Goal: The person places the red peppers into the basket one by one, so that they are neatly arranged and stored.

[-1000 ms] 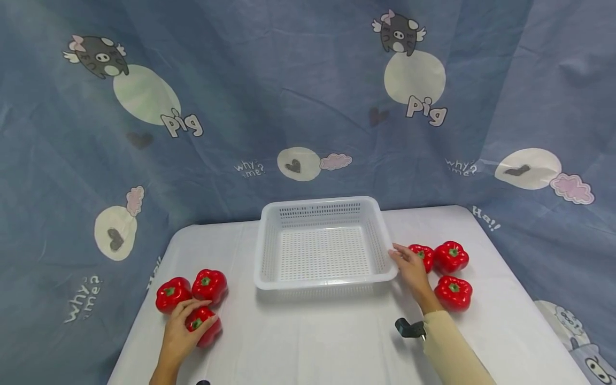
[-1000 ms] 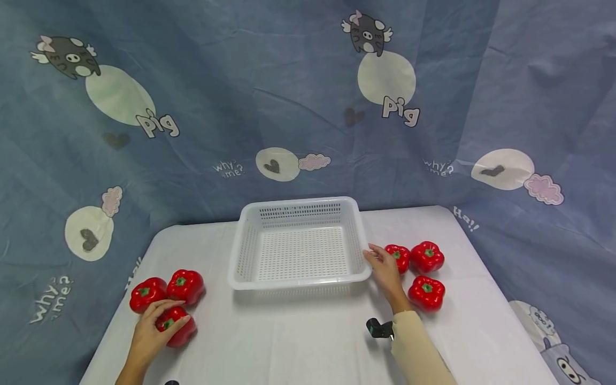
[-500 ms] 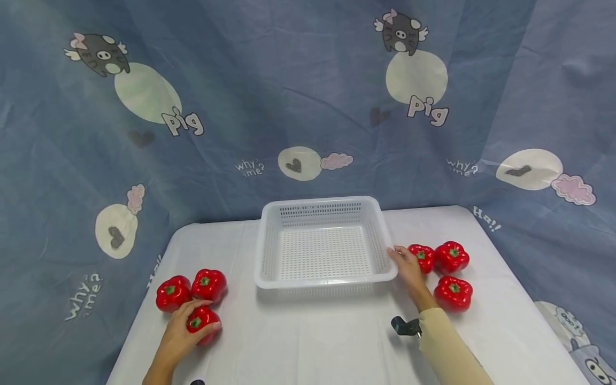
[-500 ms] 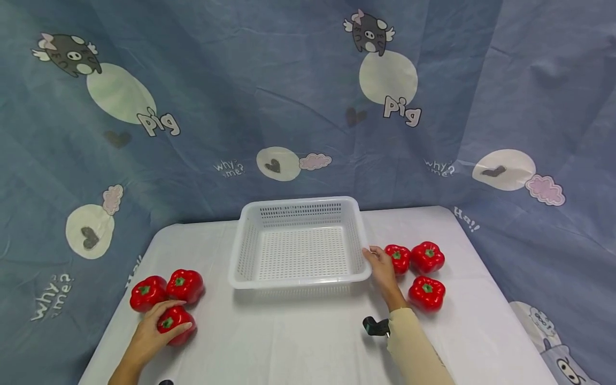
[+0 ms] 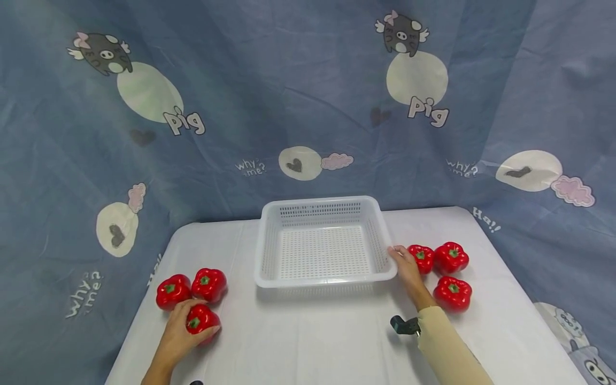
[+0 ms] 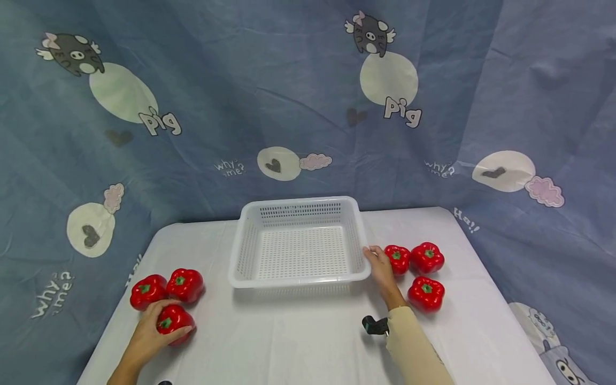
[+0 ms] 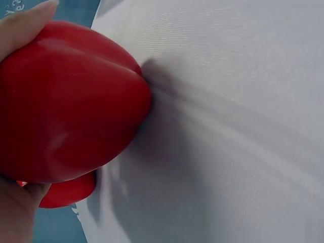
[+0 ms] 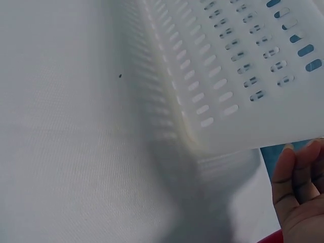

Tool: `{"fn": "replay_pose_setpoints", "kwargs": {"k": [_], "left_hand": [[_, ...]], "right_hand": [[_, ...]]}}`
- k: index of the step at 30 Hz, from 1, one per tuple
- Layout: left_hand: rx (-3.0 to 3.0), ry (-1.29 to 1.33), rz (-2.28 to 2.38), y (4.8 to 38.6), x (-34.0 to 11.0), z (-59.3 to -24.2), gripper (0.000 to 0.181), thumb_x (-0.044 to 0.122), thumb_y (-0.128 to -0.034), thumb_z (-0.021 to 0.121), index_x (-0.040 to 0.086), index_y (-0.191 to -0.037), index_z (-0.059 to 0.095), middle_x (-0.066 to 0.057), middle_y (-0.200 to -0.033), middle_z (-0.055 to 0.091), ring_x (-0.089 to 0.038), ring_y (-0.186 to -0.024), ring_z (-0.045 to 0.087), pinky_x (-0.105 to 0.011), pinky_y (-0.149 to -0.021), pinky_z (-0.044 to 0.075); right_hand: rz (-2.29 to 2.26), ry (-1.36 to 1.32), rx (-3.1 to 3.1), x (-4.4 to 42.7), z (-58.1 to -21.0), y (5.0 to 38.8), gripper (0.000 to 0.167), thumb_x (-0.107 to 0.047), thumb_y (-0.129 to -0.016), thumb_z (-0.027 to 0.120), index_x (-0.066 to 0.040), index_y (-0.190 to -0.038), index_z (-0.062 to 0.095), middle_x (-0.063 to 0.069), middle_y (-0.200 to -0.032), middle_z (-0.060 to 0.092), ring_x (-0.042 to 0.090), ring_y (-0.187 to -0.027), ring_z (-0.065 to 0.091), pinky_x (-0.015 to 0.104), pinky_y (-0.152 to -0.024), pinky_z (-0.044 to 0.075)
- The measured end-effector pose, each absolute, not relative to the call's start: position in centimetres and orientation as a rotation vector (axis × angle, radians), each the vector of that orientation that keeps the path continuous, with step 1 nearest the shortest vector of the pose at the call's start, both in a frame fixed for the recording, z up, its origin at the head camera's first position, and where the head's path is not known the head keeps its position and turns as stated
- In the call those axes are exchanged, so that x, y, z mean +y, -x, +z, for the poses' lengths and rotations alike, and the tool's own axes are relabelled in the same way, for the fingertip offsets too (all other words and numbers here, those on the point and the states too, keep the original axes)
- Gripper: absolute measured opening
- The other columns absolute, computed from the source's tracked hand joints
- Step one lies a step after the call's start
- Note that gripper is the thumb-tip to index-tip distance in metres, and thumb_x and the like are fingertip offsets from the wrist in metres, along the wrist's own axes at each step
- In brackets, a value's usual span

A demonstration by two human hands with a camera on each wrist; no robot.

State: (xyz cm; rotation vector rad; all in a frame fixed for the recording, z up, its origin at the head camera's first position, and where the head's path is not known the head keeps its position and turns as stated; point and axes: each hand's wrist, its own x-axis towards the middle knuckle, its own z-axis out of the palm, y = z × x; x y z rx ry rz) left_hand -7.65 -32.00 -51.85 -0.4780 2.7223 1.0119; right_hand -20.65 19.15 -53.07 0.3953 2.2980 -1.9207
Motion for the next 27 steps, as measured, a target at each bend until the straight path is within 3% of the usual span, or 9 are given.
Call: {"fn": "replay_pose_setpoints", "kwargs": {"k": [9, 18, 27], "left_hand": [[2.756, 0.472, 0.994, 7.5, -31.7, -51.8, 0.095, 0.043, -0.0637, 0.087, 0.011, -0.14, 0.04, -0.026, -0.138, 0.028, -0.051, -0.126, 0.024, -0.065, -0.091, 0.042], [2.749, 0.479, 0.982, 7.2, -31.6, -51.6, 0.099, 0.048, -0.061, 0.087, 0.011, -0.141, 0.041, -0.026, -0.138, 0.032, -0.051, -0.125, 0.027, -0.063, -0.089, 0.045], [2.748, 0.461, 0.986, 7.3, -31.3, -50.4, 0.101, 0.05, -0.061, 0.086, 0.012, -0.142, 0.039, -0.024, -0.141, 0.033, -0.05, -0.126, 0.028, -0.063, -0.09, 0.045]], "right_hand": [[-1.995, -0.406, 2.262, 19.0, -53.3, 20.8, 0.041, -0.04, -0.101, 0.044, -0.002, -0.112, 0.051, 0.009, -0.101, 0.061, 0.016, -0.087, 0.053, 0.016, -0.072, 0.048], [-1.965, -0.416, 2.277, 19.0, -53.3, 20.7, 0.041, -0.041, -0.101, 0.044, -0.002, -0.113, 0.052, 0.014, -0.108, 0.06, 0.017, -0.089, 0.053, 0.016, -0.074, 0.047], [-2.021, -0.412, 2.237, 18.9, -53.3, 20.7, 0.037, -0.039, -0.101, 0.045, -0.003, -0.107, 0.051, 0.007, -0.095, 0.059, 0.015, -0.084, 0.053, 0.016, -0.071, 0.048]]}}
